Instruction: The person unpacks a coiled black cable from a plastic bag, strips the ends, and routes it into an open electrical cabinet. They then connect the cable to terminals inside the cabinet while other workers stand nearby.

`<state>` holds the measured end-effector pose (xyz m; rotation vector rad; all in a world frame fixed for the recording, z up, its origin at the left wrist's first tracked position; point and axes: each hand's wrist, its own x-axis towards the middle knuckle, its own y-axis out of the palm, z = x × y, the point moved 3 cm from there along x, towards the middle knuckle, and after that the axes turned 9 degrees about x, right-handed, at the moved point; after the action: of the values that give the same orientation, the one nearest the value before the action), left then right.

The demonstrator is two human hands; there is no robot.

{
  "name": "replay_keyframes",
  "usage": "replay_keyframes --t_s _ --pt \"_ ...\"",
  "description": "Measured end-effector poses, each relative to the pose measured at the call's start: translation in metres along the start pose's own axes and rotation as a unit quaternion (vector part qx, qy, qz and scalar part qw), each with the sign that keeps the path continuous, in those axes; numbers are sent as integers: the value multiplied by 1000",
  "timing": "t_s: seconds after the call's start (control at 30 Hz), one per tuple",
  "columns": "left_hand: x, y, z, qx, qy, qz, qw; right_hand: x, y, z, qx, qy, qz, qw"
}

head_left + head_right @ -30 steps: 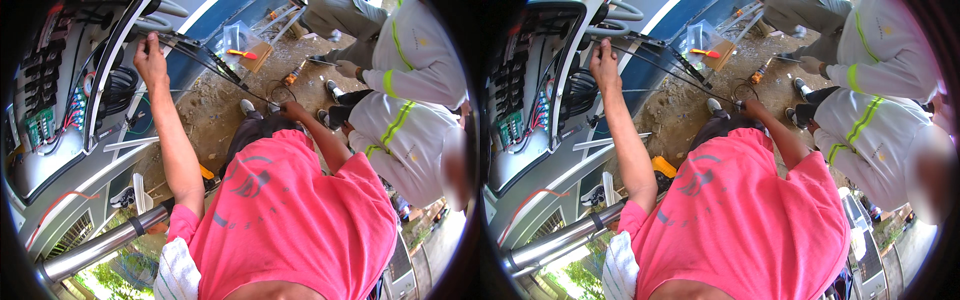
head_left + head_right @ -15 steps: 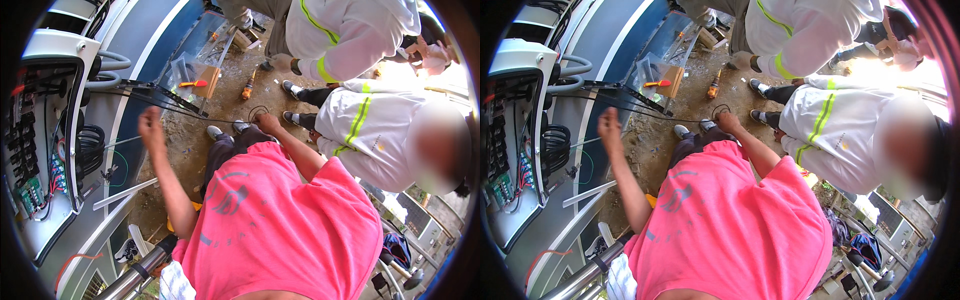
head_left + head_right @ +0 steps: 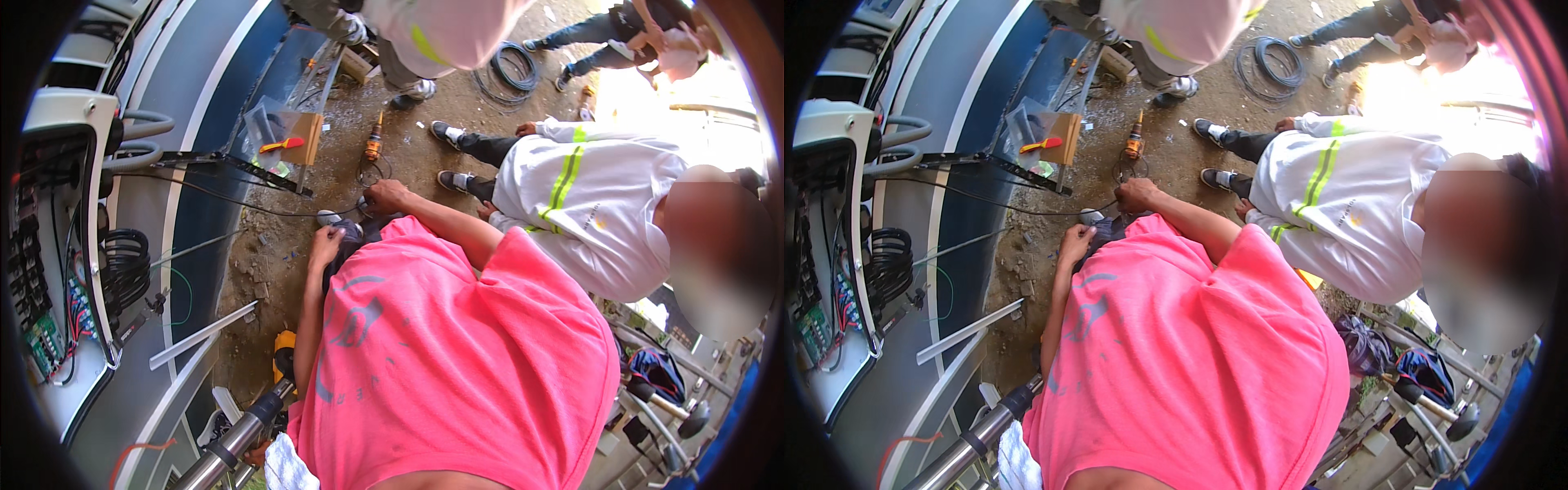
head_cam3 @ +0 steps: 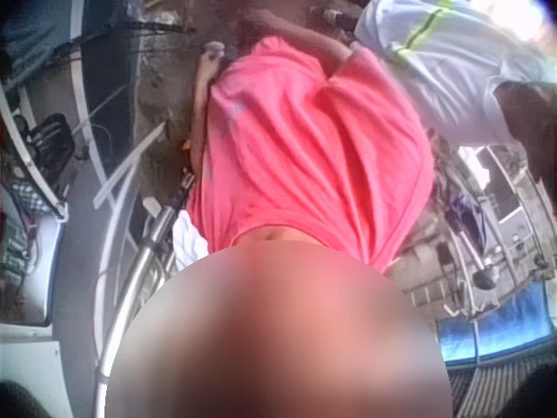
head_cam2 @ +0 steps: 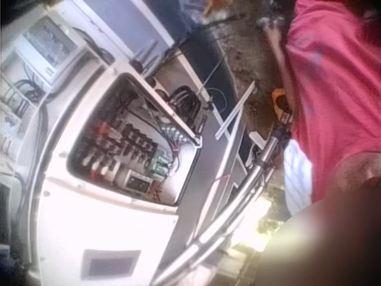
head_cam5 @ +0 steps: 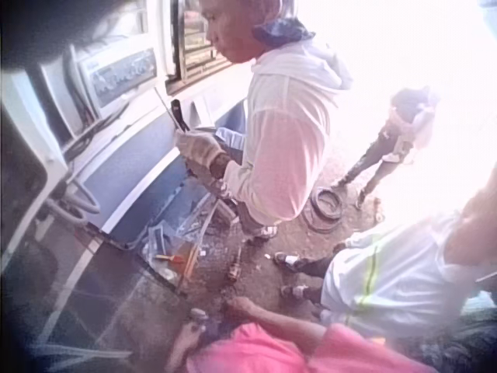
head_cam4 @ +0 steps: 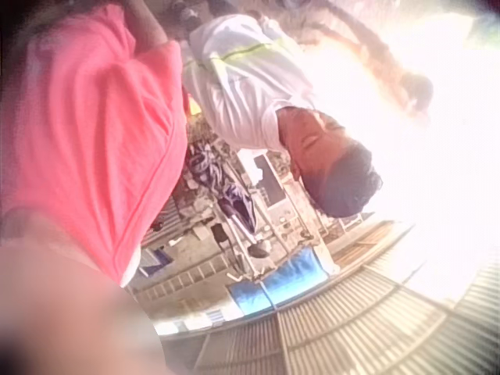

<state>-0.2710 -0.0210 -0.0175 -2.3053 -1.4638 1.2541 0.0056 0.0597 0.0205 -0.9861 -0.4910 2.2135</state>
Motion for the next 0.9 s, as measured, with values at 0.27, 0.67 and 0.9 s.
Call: replay_keyframes --t_s 0.27,0.67,0.9 --pt "-31 27 102 -69 -94 46 992 23 11 -27 -47 1 -13 999" --pt "-60 26 84 -209 -205 35 956 29 16 -14 -55 -49 -9 997" --pt "-66 25 85 -234 -228 30 945 29 20 -21 -68 9 48 996"
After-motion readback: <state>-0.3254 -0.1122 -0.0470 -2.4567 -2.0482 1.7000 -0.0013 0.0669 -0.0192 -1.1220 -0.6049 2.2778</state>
